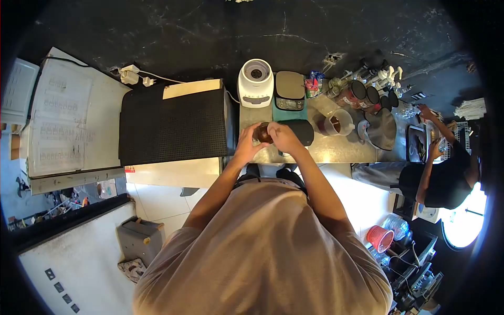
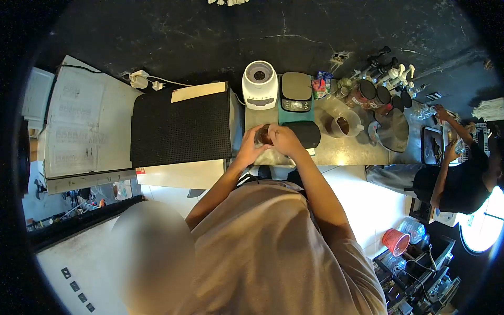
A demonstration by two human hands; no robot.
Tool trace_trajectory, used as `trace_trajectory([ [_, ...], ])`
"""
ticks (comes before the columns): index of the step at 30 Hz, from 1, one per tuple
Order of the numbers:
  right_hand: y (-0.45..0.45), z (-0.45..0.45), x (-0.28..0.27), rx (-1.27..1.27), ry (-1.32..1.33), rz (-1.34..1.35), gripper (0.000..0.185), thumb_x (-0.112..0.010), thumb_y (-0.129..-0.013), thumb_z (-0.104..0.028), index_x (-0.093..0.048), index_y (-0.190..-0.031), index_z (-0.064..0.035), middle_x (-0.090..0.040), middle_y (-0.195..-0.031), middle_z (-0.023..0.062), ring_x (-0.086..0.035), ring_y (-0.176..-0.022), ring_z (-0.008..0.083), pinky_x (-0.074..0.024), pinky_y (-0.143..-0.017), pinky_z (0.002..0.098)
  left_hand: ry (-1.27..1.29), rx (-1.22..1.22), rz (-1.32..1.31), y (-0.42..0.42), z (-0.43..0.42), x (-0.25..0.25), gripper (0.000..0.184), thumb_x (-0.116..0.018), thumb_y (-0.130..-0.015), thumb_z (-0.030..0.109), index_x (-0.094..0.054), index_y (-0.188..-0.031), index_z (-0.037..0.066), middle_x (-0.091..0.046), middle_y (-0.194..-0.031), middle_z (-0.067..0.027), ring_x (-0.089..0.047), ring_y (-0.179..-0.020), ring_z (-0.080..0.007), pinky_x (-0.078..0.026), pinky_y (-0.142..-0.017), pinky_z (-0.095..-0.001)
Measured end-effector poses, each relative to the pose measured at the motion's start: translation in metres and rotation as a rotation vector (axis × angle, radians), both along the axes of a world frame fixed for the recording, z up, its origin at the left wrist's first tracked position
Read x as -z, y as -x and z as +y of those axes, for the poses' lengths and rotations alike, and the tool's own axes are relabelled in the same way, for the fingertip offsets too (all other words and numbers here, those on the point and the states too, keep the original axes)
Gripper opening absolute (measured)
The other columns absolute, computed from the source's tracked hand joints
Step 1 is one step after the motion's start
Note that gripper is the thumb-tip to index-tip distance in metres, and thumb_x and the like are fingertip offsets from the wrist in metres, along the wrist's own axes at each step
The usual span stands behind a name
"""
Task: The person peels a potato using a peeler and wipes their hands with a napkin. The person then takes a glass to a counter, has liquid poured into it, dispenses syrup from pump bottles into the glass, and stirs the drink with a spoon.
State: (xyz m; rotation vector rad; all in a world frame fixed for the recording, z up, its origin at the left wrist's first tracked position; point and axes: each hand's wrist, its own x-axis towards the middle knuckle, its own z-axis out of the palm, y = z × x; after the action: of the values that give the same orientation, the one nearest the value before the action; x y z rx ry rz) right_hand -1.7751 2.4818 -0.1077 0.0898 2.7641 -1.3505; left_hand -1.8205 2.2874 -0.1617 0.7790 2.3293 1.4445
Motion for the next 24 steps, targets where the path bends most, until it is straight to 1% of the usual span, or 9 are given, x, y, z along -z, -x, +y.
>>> trace_trajectory([
  [1,0.0,-0.002,0.0,0.051,-0.103,0.05,0.025,-0.049,-0.103,-0.023,-0.062,-0.099,-0.0015,-0.069,-0.089,0.0271,-0.067,-0.088,0.0472,-0.0521,-0.079,0.0547,0.016,0.001,-0.009,0.0,0.0,-0.002,0.09,-0.092,-0.076,0.03,-0.047,-0.15,0.008,-0.056,-0.141,-0.0201,-0.051,-0.133,-0.0397,-0.041,-0.114,-0.0471],
  [4,-0.004,-0.001,0.009,-0.021,-0.114,-0.026,0.024,-0.05,-0.102,-0.022,-0.062,-0.099,-0.0015,-0.069,-0.088,0.0271,-0.067,-0.086,0.0476,-0.0524,-0.078,0.0545,0.007,0.001,0.016,0.001,0.001,0.005,0.089,-0.092,-0.077,0.03,-0.047,-0.15,0.008,-0.056,-0.14,-0.0201,-0.05,-0.133,-0.0399,-0.041,-0.114,-0.0471],
  [7,0.001,-0.008,-0.003,0.041,-0.111,0.065,0.023,-0.052,-0.101,-0.022,-0.062,-0.099,-0.0014,-0.069,-0.087,0.0267,-0.067,-0.085,0.048,-0.0524,-0.078,0.0552,-0.001,0.006,0.035,0.0,-0.002,0.001,0.089,-0.092,-0.077,0.028,-0.046,-0.151,0.008,-0.056,-0.14,-0.0198,-0.05,-0.133,-0.04,-0.041,-0.114,-0.0471],
  [12,0.003,-0.01,0.001,-0.025,-0.096,0.002,0.024,-0.055,-0.099,-0.022,-0.062,-0.096,0.0004,-0.068,-0.087,0.028,-0.067,-0.084,0.0484,-0.0512,-0.077,0.0565,0.023,0.003,0.006,0.001,-0.001,0.0,0.089,-0.092,-0.077,0.027,-0.046,-0.151,0.009,-0.056,-0.14,-0.0195,-0.05,-0.133,-0.0401,-0.041,-0.114,-0.0473],
  [15,0.005,-0.009,0.0,0.103,-0.089,0.139,0.025,-0.054,-0.1,-0.022,-0.061,-0.094,0.0014,-0.067,-0.088,0.0282,-0.066,-0.083,0.0486,-0.0508,-0.077,0.0564,0.037,0.003,0.032,0.002,0.001,0.006,0.09,-0.092,-0.076,0.027,-0.046,-0.151,0.009,-0.056,-0.141,-0.0194,-0.05,-0.134,-0.04,-0.042,-0.114,-0.0471],
  [17,0.0,-0.006,-0.004,-0.045,-0.094,0.067,0.023,-0.054,-0.1,-0.019,-0.059,-0.092,0.0015,-0.067,-0.087,0.0281,-0.065,-0.083,0.0491,-0.0506,-0.075,0.0558,-0.014,0.01,0.034,0.002,0.001,0.008,0.089,-0.091,-0.076,0.028,-0.046,-0.151,0.008,-0.056,-0.141,-0.0196,-0.05,-0.134,-0.04,-0.042,-0.114,-0.0472],
  [20,0.003,-0.01,-0.012,-0.01,0.039,0.162,0.021,-0.054,-0.1,-0.018,-0.058,-0.091,0.0011,-0.066,-0.086,0.0281,-0.065,-0.082,0.0491,-0.0508,-0.072,0.055,0.014,0.014,0.022,0.002,0.001,0.004,0.088,-0.091,-0.077,0.027,-0.047,-0.151,0.007,-0.056,-0.141,-0.0196,-0.051,-0.133,-0.0401,-0.042,-0.114,-0.0471],
  [22,0.002,-0.006,-0.001,0.027,-0.009,0.172,0.02,-0.056,-0.099,-0.017,-0.059,-0.091,0.0009,-0.065,-0.084,0.0279,-0.065,-0.081,0.0492,-0.0512,-0.072,0.0545,0.041,0.005,0.006,0.001,0.001,0.002,0.087,-0.091,-0.078,0.025,-0.047,-0.15,0.006,-0.056,-0.141,-0.0201,-0.051,-0.133,-0.0401,-0.041,-0.114,-0.0469],
  [24,-0.002,-0.002,-0.001,-0.12,-0.151,0.007,0.023,-0.056,-0.1,-0.02,-0.059,-0.091,0.0013,-0.065,-0.085,0.028,-0.065,-0.082,0.0494,-0.051,-0.074,0.0545,0.015,0.009,0.007,0.002,0.001,0.002,0.086,-0.09,-0.078,0.024,-0.047,-0.15,0.006,-0.056,-0.142,-0.0205,-0.051,-0.133,-0.0401,-0.042,-0.113,-0.0465],
])
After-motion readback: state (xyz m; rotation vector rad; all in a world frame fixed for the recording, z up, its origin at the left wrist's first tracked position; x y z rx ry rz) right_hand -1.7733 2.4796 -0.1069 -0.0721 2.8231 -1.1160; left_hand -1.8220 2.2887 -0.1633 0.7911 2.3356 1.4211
